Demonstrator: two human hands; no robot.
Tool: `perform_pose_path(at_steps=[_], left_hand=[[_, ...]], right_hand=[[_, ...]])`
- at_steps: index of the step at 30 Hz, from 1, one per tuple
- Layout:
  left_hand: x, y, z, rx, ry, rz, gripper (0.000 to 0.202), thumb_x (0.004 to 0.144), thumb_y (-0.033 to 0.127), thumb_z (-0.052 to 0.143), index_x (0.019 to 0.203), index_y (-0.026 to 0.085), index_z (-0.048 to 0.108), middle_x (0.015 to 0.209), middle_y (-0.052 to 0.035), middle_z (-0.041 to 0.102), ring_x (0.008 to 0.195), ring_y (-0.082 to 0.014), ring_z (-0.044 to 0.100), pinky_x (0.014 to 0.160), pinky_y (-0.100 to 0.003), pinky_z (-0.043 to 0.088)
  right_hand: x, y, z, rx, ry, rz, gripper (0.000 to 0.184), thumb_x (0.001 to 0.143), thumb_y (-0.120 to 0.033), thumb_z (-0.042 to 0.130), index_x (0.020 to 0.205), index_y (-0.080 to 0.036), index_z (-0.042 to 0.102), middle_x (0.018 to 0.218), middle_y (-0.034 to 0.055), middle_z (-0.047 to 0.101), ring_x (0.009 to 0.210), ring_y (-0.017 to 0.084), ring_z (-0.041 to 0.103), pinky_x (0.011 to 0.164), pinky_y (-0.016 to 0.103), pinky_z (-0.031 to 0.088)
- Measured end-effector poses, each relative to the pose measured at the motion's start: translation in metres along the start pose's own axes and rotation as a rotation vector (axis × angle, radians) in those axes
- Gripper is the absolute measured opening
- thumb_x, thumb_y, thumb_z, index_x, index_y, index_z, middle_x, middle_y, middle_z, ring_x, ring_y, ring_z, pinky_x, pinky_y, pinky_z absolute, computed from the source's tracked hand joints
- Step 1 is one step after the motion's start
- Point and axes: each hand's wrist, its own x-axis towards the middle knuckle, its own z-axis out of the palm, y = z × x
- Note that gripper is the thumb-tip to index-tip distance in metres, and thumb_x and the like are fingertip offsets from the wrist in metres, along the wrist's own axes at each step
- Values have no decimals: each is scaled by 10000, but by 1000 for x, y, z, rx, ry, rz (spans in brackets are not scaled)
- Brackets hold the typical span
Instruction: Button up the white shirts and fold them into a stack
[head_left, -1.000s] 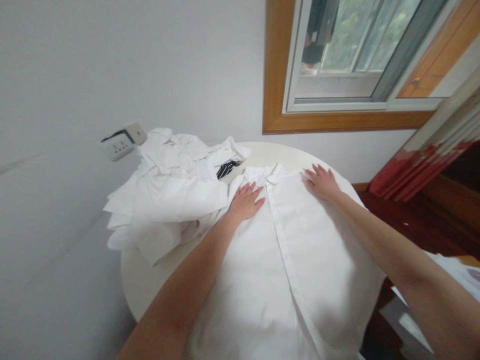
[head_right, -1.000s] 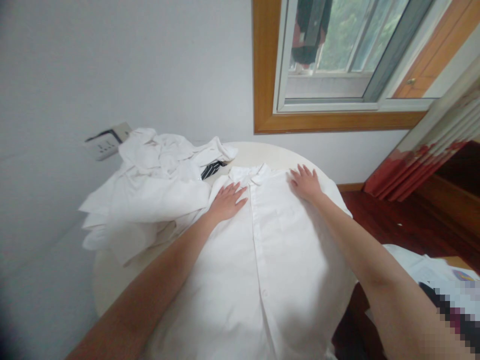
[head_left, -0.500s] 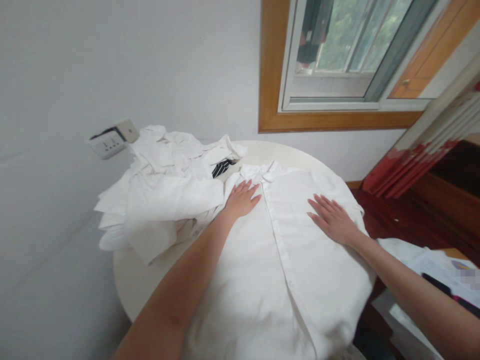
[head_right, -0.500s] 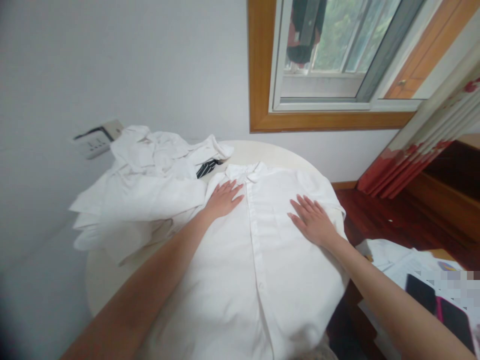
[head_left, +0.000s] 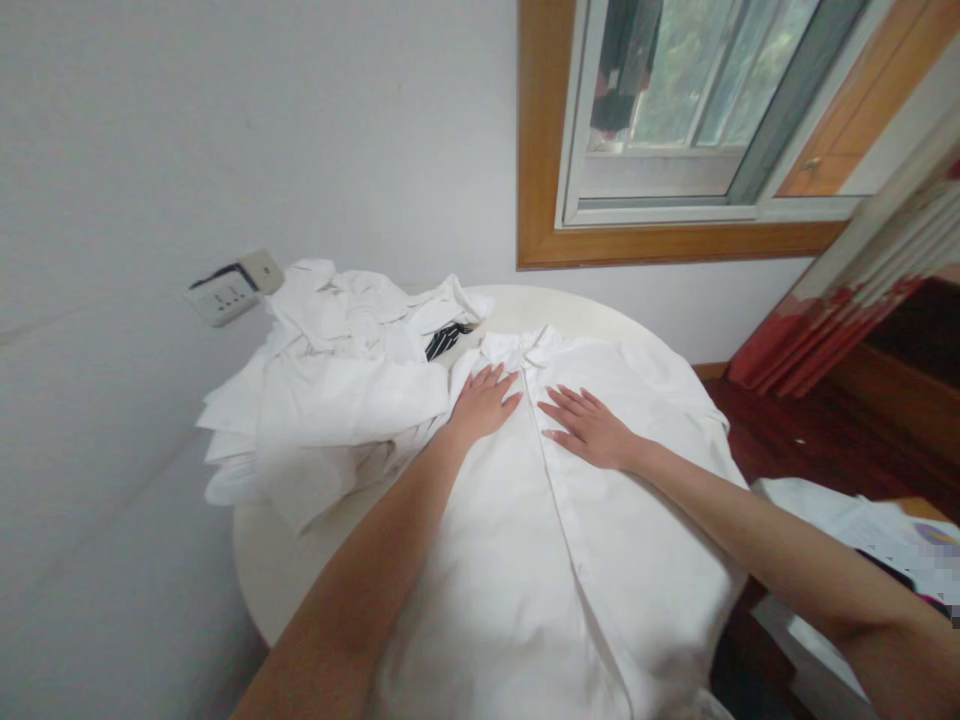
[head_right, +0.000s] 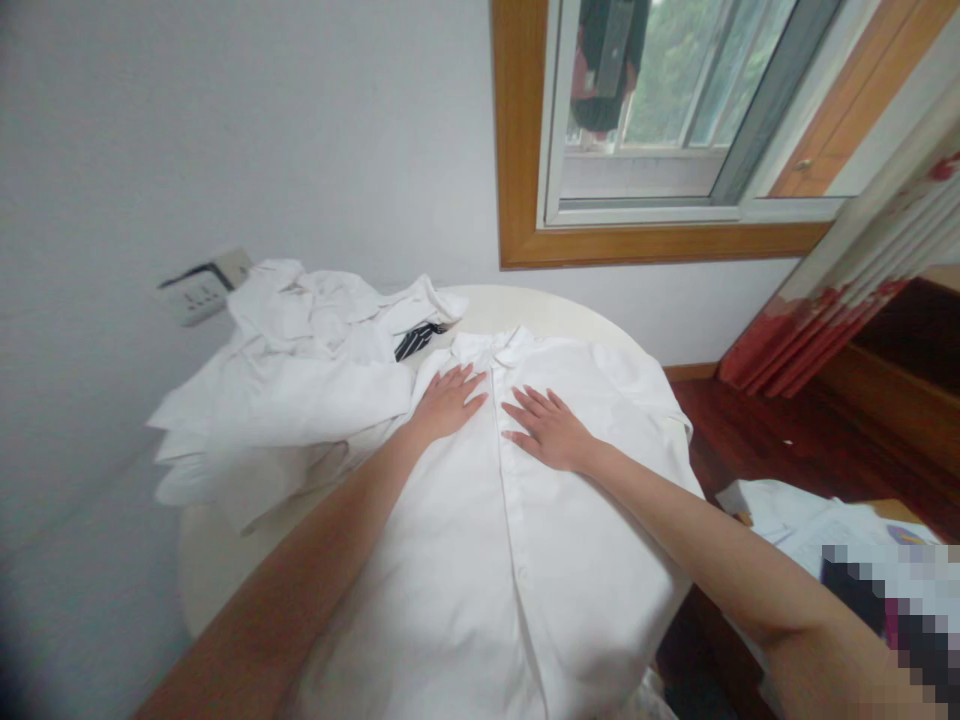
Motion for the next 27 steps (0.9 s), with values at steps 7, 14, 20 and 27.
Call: perform_pose_path(at_steps=[7, 14, 20, 27], left_hand=[[-1, 1, -1, 25, 1, -1, 542, 974, 506, 291, 1461, 296, 406, 1557, -46, 344, 1437, -260, 306, 1171, -493, 247], [-3, 1, -3, 35, -3, 12, 524, 981, 483, 291, 1450, 287, 417, 1555, -51, 351, 1436, -256, 307, 1166, -501, 254], [-3, 2, -5, 19, -9, 10, 514, 983, 482, 290, 1440, 292, 428, 1552, -43, 357, 1434, -252, 310, 1161, -506, 268], [-4, 3, -5, -20, -26, -22, 521, 979, 495, 283, 1450, 311, 412, 1560, -35, 341, 1443, -259, 289, 1157, -536, 267]], right_hand=[[43, 37, 16, -36, 9, 152, 635, 982, -575, 222, 1490, -231, 389, 1565, 74, 297, 1450, 260, 257, 1160, 495, 237], [65, 79, 17, -36, -47, 349, 691, 966, -622, 159, 1504, -235, 357, 1590, 56, 246, 1466, 253, 211, 1170, 510, 194], [69, 112, 18, -46, -41, 499, 677, 964, -619, 175, 1504, -251, 351, 1595, 45, 237, 1465, 256, 211, 1167, 530, 188], [77, 135, 19, -53, -53, 594, 678, 956, -619, 159, 1519, -270, 309, 1604, 36, 217, 1471, 258, 187, 1160, 568, 172]])
